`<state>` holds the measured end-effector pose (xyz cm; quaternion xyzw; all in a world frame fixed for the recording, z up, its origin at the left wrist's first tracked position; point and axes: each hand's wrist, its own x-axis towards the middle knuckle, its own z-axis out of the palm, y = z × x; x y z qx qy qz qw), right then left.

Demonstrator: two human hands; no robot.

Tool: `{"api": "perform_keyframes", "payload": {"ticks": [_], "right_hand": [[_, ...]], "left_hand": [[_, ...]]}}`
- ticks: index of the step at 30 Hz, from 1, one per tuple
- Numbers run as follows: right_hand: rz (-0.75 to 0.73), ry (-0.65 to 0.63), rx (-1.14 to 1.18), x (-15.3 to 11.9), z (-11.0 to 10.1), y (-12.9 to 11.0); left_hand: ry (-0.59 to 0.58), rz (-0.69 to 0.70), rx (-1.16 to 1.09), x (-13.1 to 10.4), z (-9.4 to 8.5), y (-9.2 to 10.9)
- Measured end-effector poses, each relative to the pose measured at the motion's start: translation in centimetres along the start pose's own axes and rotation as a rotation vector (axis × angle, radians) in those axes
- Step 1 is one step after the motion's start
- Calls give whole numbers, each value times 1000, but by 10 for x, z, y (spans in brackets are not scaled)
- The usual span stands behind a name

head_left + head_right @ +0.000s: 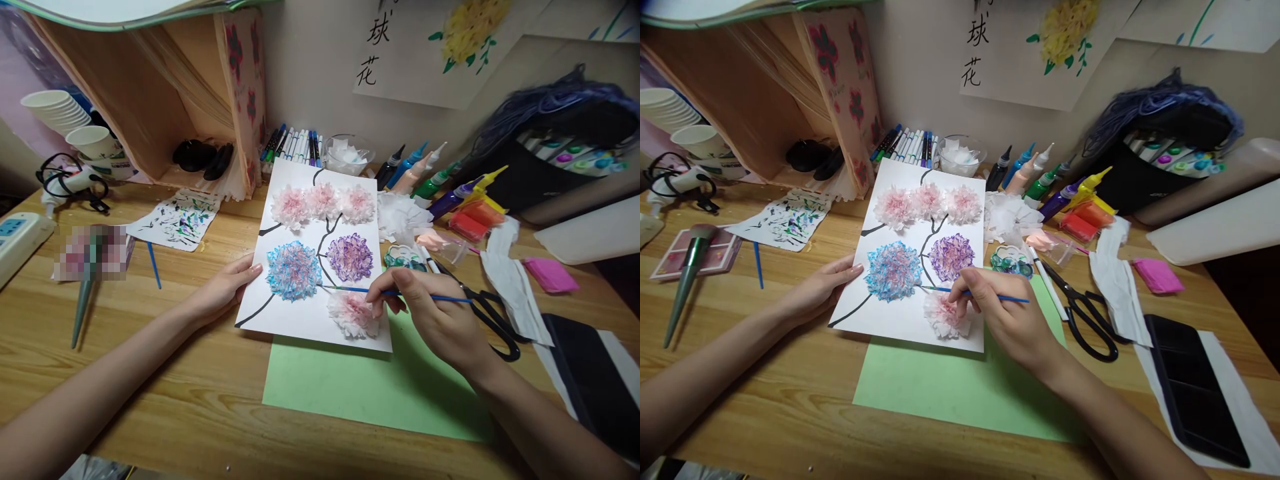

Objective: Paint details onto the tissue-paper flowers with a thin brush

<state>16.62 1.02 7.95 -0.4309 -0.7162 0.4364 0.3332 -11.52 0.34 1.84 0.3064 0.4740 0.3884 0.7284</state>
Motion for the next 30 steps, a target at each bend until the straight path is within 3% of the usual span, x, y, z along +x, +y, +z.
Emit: {"api": "perform_keyframes", "payload": {"ticks": [4,8,10,14,19,30], "right_hand": [[-53,123,36,-6,-13,-8],[-183,606,-15,-7,-41,-18],[-212,756,-111,-3,-57,-16],[34,555,-370,12,-80,2],[135,383,-548,26,-87,21],[237,324,-495,32,-91,36]], "left_hand": [[10,-7,7,0,1,1],[29,-19,19,-1,0,1],[39,-28,29,-1,0,1],[90,-52,42,0,-1,2],[135,-86,55,0,7,7],[214,-134,66,-2,11,12]]}}
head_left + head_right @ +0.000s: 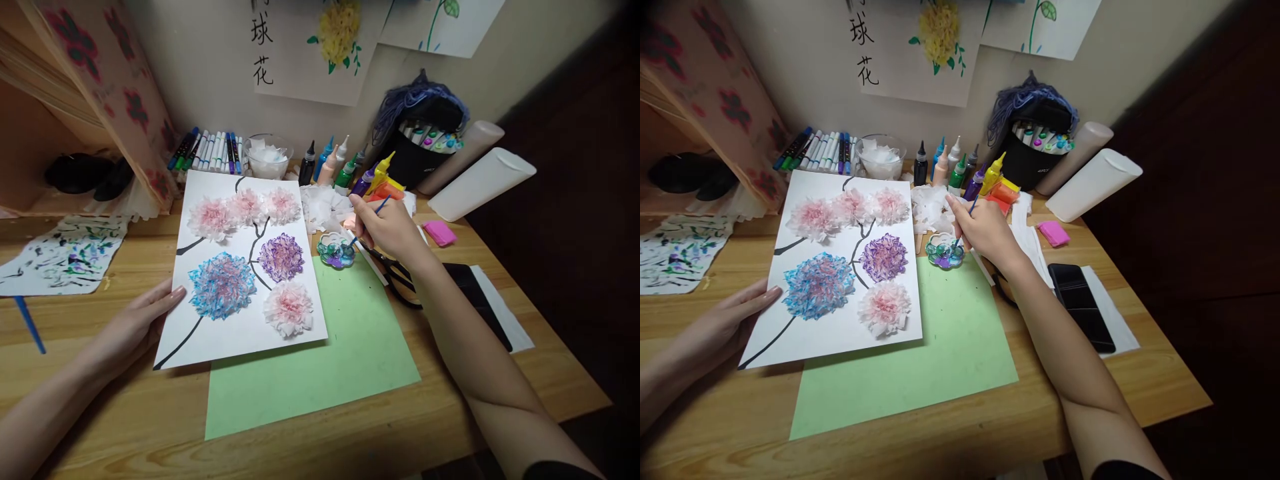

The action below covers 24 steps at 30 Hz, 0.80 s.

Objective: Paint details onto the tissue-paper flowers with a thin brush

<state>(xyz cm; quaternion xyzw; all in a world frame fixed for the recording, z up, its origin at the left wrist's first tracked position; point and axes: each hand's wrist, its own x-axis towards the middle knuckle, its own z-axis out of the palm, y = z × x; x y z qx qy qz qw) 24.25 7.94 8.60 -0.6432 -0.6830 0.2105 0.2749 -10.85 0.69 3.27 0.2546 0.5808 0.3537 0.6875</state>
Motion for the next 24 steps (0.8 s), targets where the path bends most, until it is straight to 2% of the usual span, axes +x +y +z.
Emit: {"api": "perform_keyframes", "payload": {"ticks": [15,22,24], "right_hand": [[-8,-118,-27,0,1,0],[-3,-374,43,-3,-20,5],[-5,-412,39,-4,-26,7]], "left_hand": [[-54,-18,-26,0,-3,0],[-27,-4,10,0,-3,-1],[-28,1,16,1,-4,-1]]}}
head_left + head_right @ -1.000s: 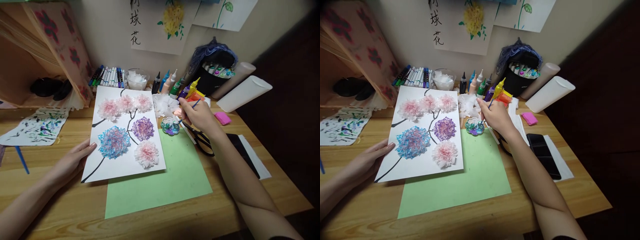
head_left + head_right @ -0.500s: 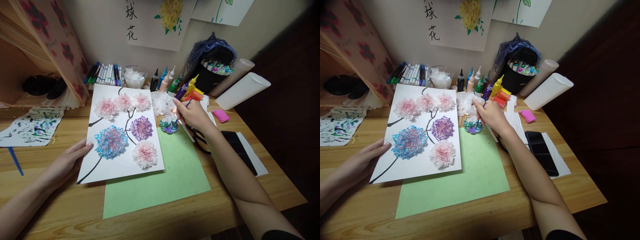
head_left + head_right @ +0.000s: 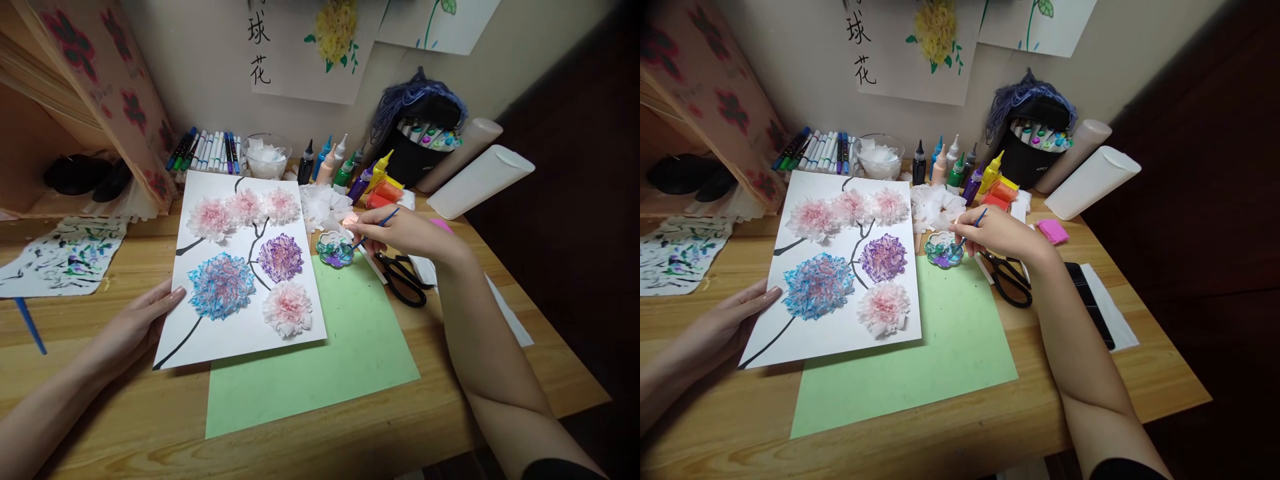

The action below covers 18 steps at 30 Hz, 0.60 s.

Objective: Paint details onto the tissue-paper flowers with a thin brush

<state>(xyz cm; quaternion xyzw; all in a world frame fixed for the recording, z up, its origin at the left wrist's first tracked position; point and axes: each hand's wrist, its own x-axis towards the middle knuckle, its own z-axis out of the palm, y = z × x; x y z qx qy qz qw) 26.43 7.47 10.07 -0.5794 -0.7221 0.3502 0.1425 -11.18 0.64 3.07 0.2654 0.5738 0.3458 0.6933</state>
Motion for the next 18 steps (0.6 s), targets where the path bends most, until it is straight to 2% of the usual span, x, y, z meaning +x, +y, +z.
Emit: {"api": "perform_keyframes", "payload": {"ticks": [5,9,14,18], "right_hand": [[0,-12,-28,-5,-9,3],[-22,29,-62,-9,-15,3],[-45,53,-71,-9,-12,1],[-32,5,-93,-7,-11,1]], "left_hand": [[9,-5,-19,-1,2,1],[32,-2,-20,-2,5,2],[47,4,3,-1,4,2],[37,8,11,0,3,1]]}}
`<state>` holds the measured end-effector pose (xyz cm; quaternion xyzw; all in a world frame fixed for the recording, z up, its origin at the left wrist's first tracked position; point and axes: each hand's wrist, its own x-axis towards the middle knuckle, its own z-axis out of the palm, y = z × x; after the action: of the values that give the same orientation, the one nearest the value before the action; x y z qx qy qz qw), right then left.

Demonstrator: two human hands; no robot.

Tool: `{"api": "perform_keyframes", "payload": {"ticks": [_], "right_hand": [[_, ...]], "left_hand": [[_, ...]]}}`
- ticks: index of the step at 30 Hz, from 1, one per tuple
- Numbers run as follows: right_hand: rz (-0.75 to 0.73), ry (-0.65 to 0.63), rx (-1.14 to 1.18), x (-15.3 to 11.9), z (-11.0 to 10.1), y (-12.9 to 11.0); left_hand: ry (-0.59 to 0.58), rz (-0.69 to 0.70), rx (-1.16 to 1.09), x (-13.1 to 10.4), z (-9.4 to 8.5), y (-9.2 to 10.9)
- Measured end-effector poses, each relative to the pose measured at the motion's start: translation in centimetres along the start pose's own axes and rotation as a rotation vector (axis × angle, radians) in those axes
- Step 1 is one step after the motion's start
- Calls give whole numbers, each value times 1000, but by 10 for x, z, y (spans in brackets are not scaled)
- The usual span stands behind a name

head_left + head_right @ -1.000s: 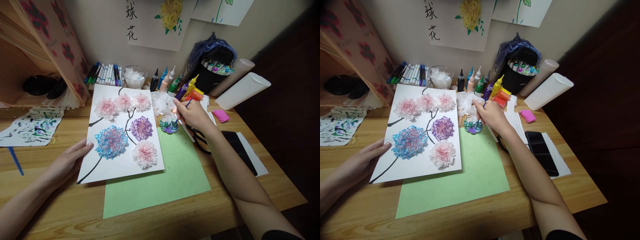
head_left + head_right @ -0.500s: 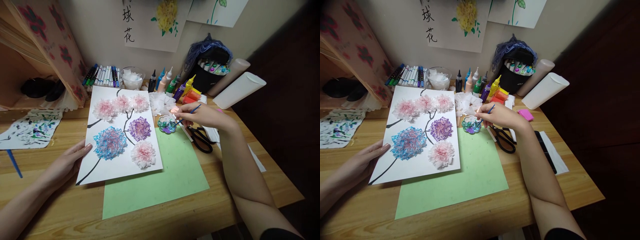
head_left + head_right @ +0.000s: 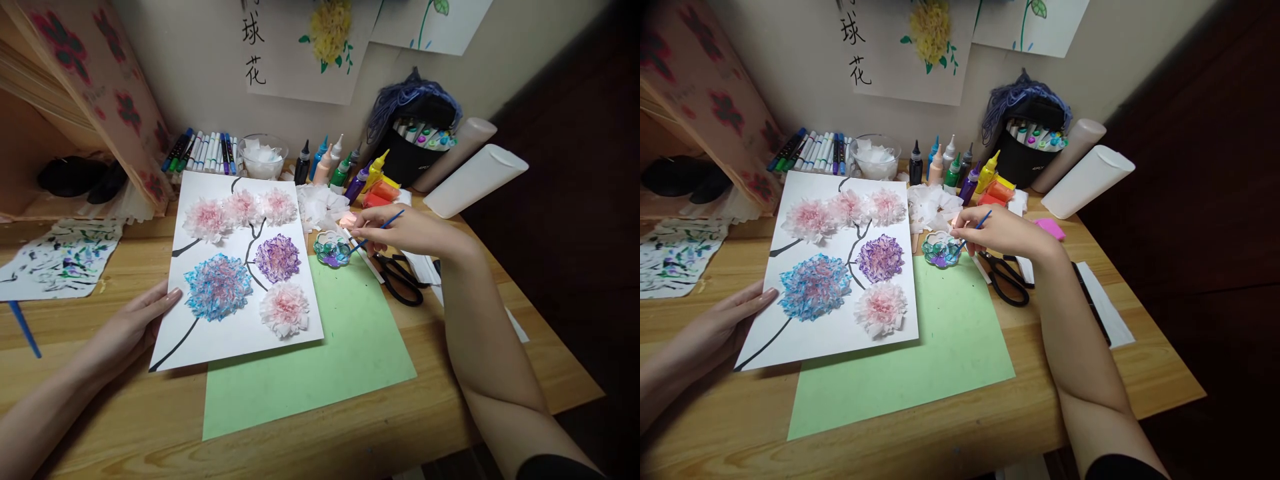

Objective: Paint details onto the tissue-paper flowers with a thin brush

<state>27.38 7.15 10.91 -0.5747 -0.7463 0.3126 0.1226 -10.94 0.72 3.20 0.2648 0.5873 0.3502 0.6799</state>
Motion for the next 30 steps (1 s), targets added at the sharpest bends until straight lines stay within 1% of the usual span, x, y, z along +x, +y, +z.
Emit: {"api": "perform_keyframes", "payload": {"ticks": [2,4,7,9,10,12,15,17,22,30], "right_hand": [[1,42,-15,-3,-3,-3],[-25,144,-17,-9,-6,-11],[-152,314,93,-20,-4,-28],[-266,365,251,-27,5,-41],[-325,355,323,-29,12,-47],[-433,268,371,-30,29,-56],[-516,119,296,-26,53,-64],[-531,70,237,-22,63,-66],[-582,64,199,-12,76,-67],[-589,33,220,-8,89,-66]], "left_hand": [[-10,-5,-5,0,1,0],[-21,-12,-14,0,2,0],[-41,-11,-38,-1,3,1],[-71,1,-60,-2,3,1],[-86,9,-68,-2,2,1],[-115,24,-79,-2,0,0],[-148,38,-69,0,-3,-2],[-156,49,-56,1,-5,-4],[-162,68,-45,3,-6,-6],[-190,71,-60,2,-5,-6]]}}
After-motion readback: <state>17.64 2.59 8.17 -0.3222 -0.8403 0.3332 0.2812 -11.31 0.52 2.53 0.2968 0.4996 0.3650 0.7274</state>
